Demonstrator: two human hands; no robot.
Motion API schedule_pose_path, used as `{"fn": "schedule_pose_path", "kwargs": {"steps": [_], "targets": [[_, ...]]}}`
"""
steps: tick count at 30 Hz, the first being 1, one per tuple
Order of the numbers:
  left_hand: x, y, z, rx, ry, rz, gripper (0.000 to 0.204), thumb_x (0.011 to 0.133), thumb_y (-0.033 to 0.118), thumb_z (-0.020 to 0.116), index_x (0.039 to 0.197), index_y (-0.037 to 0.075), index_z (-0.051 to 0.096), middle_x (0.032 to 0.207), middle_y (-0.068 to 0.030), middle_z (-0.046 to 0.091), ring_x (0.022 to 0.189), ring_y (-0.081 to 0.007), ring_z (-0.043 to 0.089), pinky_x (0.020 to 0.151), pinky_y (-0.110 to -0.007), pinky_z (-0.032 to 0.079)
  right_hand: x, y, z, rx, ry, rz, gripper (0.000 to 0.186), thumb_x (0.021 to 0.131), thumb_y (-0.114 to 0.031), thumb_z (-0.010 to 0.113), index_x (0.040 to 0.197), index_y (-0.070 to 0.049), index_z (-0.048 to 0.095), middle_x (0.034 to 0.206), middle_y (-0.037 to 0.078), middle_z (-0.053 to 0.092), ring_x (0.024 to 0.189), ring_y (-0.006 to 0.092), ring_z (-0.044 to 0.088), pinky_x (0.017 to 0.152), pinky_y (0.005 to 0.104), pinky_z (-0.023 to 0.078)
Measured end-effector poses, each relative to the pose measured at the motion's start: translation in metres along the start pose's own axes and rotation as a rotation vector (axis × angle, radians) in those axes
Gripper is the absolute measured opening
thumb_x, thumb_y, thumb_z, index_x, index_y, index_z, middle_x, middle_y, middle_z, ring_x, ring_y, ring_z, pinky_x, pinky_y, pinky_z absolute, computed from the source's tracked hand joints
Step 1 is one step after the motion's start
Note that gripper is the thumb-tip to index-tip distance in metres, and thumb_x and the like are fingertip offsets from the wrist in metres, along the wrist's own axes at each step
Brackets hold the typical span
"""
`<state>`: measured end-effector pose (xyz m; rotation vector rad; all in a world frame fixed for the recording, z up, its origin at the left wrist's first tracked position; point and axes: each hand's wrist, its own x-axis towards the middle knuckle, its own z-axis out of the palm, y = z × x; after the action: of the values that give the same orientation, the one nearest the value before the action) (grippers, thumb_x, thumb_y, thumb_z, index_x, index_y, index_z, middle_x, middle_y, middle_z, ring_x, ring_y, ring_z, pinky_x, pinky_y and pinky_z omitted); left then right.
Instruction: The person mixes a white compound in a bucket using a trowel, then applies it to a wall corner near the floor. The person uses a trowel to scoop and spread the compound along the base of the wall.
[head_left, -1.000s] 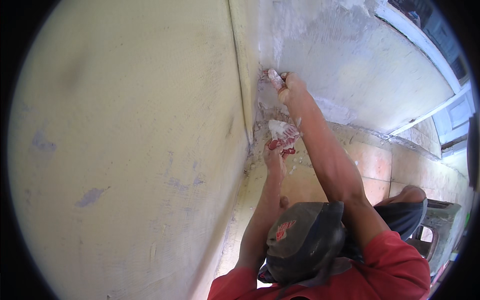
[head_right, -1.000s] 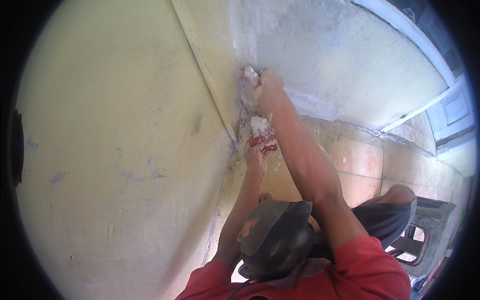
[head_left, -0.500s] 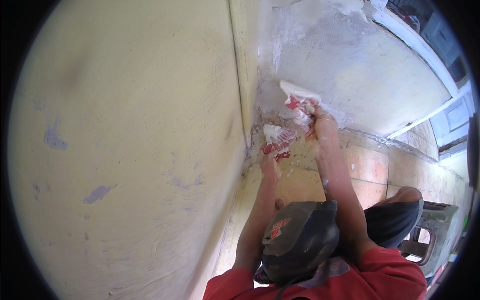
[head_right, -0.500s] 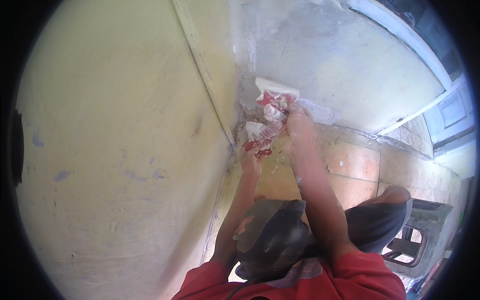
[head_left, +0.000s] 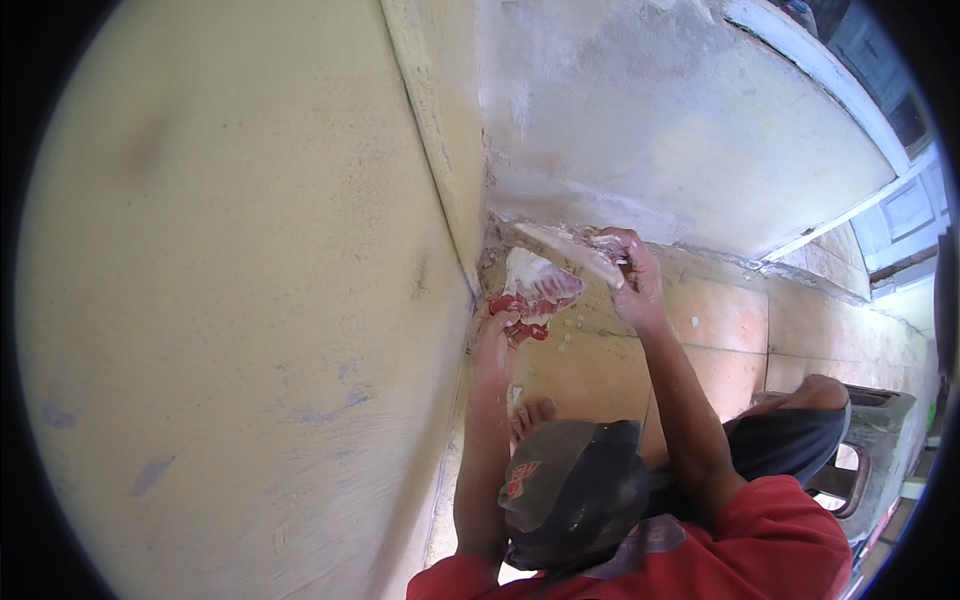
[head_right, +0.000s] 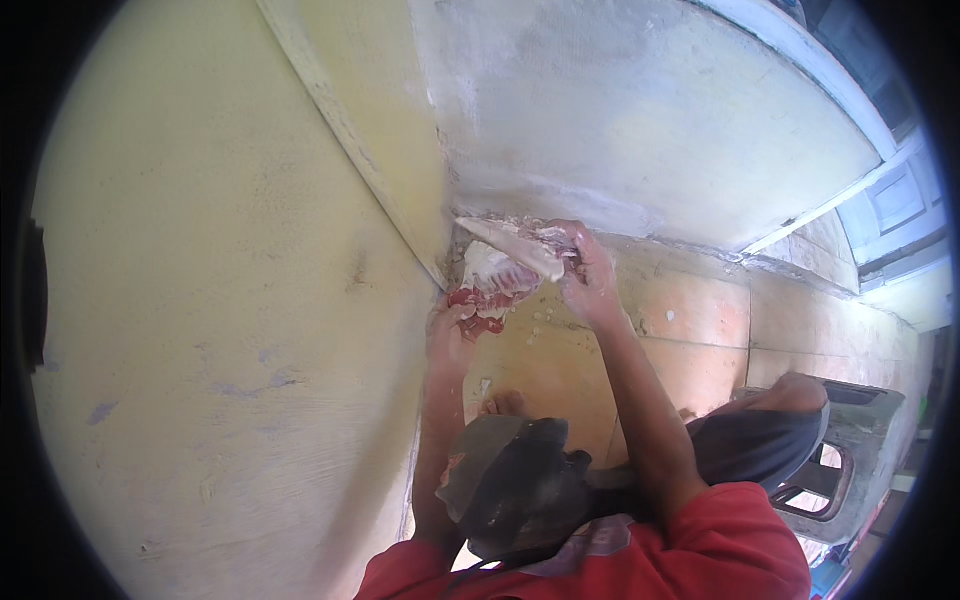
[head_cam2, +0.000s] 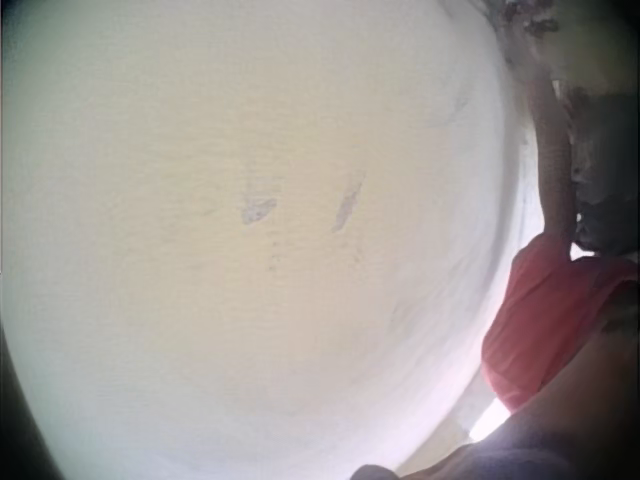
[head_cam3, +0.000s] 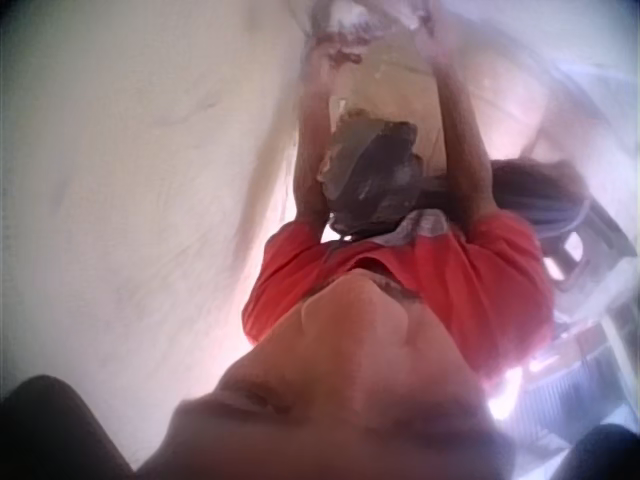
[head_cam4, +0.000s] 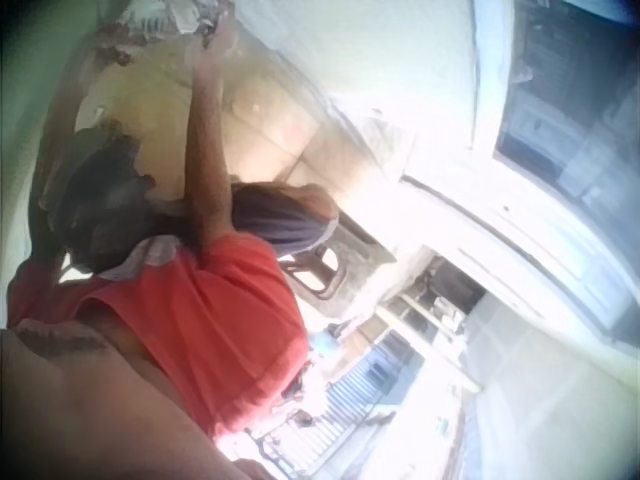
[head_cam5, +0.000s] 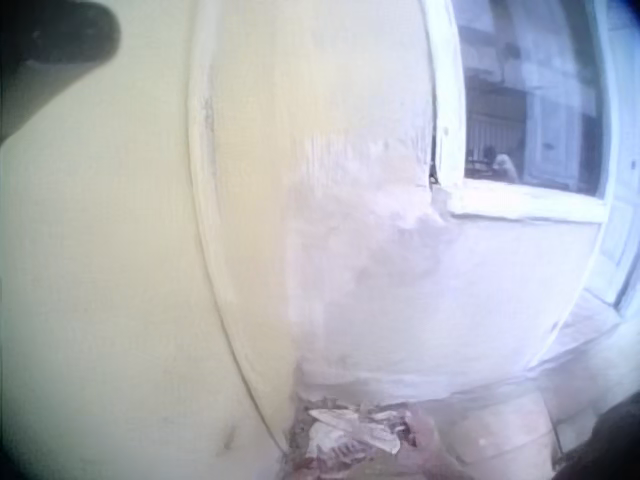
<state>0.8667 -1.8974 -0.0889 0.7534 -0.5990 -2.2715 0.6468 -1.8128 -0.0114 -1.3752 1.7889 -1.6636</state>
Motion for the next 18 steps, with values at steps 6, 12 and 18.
{"fn": "schedule_pose_path", "kwargs": {"steps": [6, 12, 18], "targets": [[-0.015, 0.051, 0.042, -0.024, -0.117, -0.075, 0.042, 0.084, 0.0, 0.058, 0.126, 0.0, 0.055, 0.108, -0.0085, 0.066, 0.09, -0.0181, 0.069, 0.078, -0.032, 0.061, 0.012, 0.013, -0.01, -0.307, -0.117, -0.409, 0.055, 0.077, 0.012, 0.058, 0.127, -0.008, 0.07, 0.128, 0.017, 0.069, 0.117, 0.0334, 0.068, 0.097, 0.0393, 0.057], [-0.009, 0.062, 0.056, 0.026, -0.142, -0.036, 0.051, 0.084, -0.001, 0.06, 0.134, -0.009, 0.05, 0.113, -0.0124, 0.067, 0.096, -0.0186, 0.069, 0.087, -0.032, 0.058, 0.008, 0.032, -0.03, -0.395, -0.179, -0.519, 0.056, 0.075, 0.01, 0.063, 0.127, -0.01, 0.07, 0.132, 0.016, 0.067, 0.11, 0.0345, 0.071, 0.089, 0.0397, 0.061], [-0.006, 0.059, 0.068, 0.064, -0.115, -0.103, 0.052, 0.083, -0.003, 0.059, 0.134, -0.01, 0.049, 0.115, -0.0149, 0.066, 0.1, -0.0199, 0.068, 0.091, -0.033, 0.057, -0.013, 0.057, -0.056, -0.558, -0.121, -0.508, 0.058, 0.075, 0.008, 0.066, 0.129, -0.011, 0.068, 0.133, 0.016, 0.066, 0.102, 0.0331, 0.073, 0.084, 0.0394, 0.062]]}}
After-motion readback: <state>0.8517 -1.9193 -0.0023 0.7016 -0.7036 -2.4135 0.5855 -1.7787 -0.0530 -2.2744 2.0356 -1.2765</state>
